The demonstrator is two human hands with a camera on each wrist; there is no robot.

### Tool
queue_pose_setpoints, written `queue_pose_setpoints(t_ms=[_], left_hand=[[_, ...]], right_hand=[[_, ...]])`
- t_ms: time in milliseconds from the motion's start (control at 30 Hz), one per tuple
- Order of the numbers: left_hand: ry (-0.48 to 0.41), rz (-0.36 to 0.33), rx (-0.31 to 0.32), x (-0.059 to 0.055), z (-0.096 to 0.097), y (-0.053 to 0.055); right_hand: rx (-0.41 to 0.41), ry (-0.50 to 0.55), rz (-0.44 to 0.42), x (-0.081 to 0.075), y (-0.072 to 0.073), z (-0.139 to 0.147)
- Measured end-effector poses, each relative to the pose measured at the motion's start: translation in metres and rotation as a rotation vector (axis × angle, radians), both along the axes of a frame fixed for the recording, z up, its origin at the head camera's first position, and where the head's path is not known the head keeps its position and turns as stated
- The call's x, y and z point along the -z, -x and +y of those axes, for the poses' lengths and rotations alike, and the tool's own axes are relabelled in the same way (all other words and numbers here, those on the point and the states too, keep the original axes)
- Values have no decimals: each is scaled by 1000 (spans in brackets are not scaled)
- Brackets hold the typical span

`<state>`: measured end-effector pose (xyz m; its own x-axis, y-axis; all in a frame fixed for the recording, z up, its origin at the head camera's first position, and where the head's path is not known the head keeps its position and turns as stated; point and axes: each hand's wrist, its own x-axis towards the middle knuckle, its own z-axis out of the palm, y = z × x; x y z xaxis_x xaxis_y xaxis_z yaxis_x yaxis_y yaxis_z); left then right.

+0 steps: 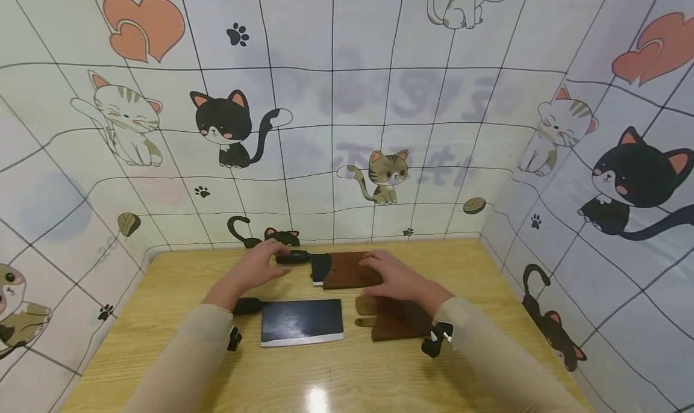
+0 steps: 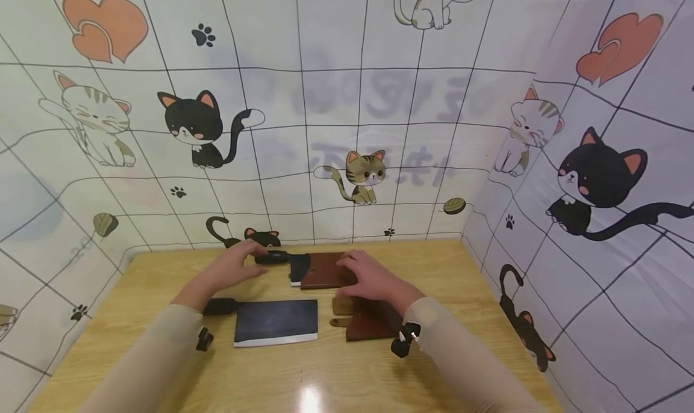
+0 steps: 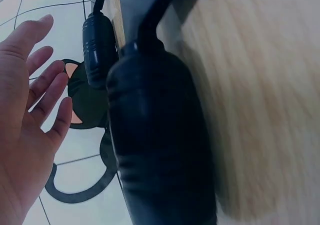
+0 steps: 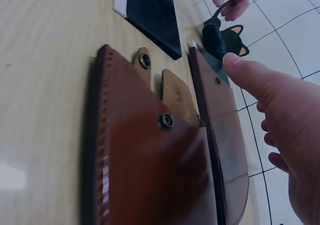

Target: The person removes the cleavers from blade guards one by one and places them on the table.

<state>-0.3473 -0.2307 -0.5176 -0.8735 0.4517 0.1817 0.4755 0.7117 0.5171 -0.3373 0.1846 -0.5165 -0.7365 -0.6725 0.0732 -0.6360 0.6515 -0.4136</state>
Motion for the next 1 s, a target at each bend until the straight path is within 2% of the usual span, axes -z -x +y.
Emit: queue_pose_setpoints(t_ms=[167, 400, 667, 867, 1000], left_hand=[[16, 12, -3, 2, 12, 13], [25, 20, -17, 5, 26, 24], [12, -36, -54, 13, 33, 33], [-49, -112, -83, 20, 36, 38], [-87, -152, -93, 24, 37, 39]], right_hand=[[20, -39, 5, 1, 14, -13], [40, -96, -7, 3, 25, -32], [51, -143, -5, 13, 35, -51], [45, -138, 8, 23, 44, -57], [41, -151, 10, 27, 45, -62]])
